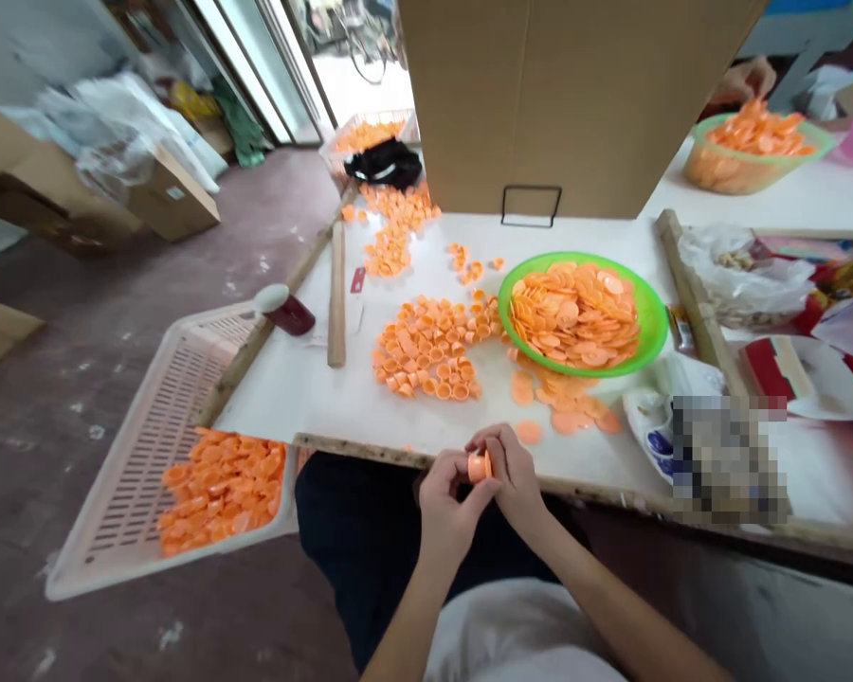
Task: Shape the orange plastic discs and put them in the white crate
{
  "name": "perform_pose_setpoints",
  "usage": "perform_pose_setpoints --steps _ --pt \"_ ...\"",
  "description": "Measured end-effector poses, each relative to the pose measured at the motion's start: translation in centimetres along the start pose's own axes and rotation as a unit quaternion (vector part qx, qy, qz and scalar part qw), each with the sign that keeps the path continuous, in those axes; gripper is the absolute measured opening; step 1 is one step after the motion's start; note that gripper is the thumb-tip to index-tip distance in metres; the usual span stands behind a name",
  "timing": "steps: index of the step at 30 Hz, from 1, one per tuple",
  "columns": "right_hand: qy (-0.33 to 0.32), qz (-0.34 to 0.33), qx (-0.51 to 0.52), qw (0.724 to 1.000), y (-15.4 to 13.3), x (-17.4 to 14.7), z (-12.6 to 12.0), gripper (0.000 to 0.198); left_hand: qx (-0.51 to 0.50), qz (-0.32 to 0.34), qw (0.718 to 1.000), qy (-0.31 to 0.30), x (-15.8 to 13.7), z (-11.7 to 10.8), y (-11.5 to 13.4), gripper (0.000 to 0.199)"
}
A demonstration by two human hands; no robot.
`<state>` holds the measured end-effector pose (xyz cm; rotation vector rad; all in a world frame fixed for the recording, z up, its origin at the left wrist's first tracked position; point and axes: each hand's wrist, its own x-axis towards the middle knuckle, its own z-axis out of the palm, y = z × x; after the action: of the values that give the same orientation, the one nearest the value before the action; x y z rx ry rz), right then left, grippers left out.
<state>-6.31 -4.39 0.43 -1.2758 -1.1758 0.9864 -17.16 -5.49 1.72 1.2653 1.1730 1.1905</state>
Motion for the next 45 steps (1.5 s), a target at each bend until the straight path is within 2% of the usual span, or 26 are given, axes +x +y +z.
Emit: perform_pose_setpoints --steps 4,13,17,21,25,32,35,38,40,43,45 --pt "-0.034 0.009 0.052 0.998 0.6 0.6 0.3 0.029 -0.025 -0.010 0.999 -0.024 0.5 -0.4 -0.8 0.021" --pt "-0.067 0.087 0.114 0.987 1.4 1.9 0.5 0.038 0.013 -0.005 0.999 -0.051 0.4 -0.5 -2.4 0.023" --pt "-0.052 0.110 0.118 0.986 2.9 2.2 1.0 0.047 0.015 -0.002 0.999 -0.050 0.2 -0.1 -3.5 0.024" --pt "-0.009 0.078 0.091 0.993 4.9 2.2 1.5 0.049 0.017 0.024 0.999 -0.044 0.3 -0.1 -4.9 0.029" --pt "0.021 0.027 0.043 0.998 5.6 2.3 1.7 0.045 0.038 0.034 0.999 0.001 0.5 -0.4 -5.8 0.028" --pt "0.039 0.008 0.028 0.999 5.6 2.6 2.0 0.046 0.064 0.069 0.996 0.009 0.7 0.4 -5.5 0.027" --pt "0.049 0.020 0.016 0.998 5.5 3.1 2.2 0.049 0.048 0.060 0.997 0.017 1.1 0.6 -5.6 0.026" --pt "0.003 0.027 0.027 0.999 4.7 3.7 1.8 0.051 0.005 0.022 1.000 0.016 1.6 0.2 -6.1 0.025" --pt "-0.066 0.036 0.066 0.995 3.9 3.7 1.2 0.048 -0.025 -0.016 0.999 0.021 1.9 -0.5 -6.3 0.027" --pt "-0.172 0.080 0.141 0.972 3.1 3.5 0.3 0.033 -0.059 -0.060 0.996 0.035 2.1 -1.4 -6.3 0.031" --pt "-0.200 0.105 0.169 0.959 3.1 3.2 0.0 0.033 -0.075 -0.072 0.993 0.046 2.2 -1.7 -6.0 0.032"
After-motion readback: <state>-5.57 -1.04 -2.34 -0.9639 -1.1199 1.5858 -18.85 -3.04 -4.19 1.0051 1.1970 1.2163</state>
